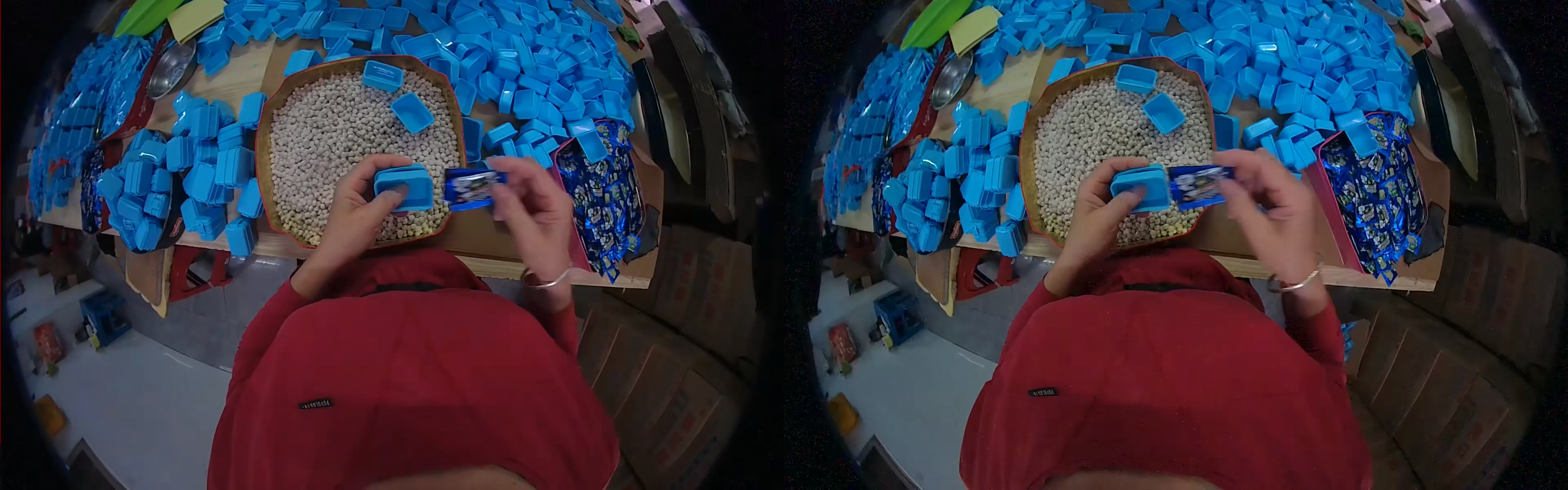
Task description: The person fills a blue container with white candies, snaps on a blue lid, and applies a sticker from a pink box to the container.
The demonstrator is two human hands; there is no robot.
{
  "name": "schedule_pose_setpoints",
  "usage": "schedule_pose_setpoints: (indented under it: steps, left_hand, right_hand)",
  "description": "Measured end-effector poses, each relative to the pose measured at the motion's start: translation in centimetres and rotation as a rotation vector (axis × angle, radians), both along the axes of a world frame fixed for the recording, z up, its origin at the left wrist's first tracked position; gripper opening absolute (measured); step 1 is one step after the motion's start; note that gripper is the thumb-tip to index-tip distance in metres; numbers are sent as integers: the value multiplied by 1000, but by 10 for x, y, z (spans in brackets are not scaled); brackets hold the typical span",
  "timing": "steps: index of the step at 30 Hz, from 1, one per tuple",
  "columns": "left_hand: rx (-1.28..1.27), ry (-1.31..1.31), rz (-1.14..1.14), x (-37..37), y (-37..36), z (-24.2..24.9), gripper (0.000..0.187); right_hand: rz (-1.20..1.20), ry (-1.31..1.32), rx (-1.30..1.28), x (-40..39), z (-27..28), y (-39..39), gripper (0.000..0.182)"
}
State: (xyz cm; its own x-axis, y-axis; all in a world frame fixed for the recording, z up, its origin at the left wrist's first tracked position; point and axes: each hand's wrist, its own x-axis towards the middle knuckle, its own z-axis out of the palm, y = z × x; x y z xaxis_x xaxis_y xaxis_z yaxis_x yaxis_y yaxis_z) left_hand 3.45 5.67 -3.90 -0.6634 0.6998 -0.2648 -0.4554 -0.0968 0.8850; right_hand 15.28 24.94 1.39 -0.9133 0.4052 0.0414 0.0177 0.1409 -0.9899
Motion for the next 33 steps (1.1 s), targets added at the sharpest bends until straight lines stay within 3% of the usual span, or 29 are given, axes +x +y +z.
schedule_pose_setpoints:
  steps: [2,5,12,15,18,22,24,27,33]
  left_hand:
    - [63,-124,-18,0,-1,3,36]
    - [215,-262,-20,-2,-10,4,44]
    - [214,-286,21,2,-11,9,44]
    - [26,31,4,2,-7,3,40]
    - [18,90,43,-3,-6,-10,37]
    - [35,82,-6,-4,-10,-1,39]
    - [57,4,-116,-8,-17,10,43]
    - [209,-54,-70,3,-14,32,51]
    - [250,117,-93,-6,6,36,54]
  right_hand:
    - [96,128,302,-19,-13,-18,25]
    - [59,101,434,-31,-19,-34,26]
    - [142,91,433,-38,-20,-40,29]
    - [162,110,568,-39,-23,-44,34]
    - [139,-48,675,-38,-14,-54,42]
    - [344,317,850,-46,-16,-26,52]
    - [472,313,854,-40,-22,-17,56]
    - [399,199,599,-38,-6,-11,58]
    - [304,236,469,-35,-2,-6,44]
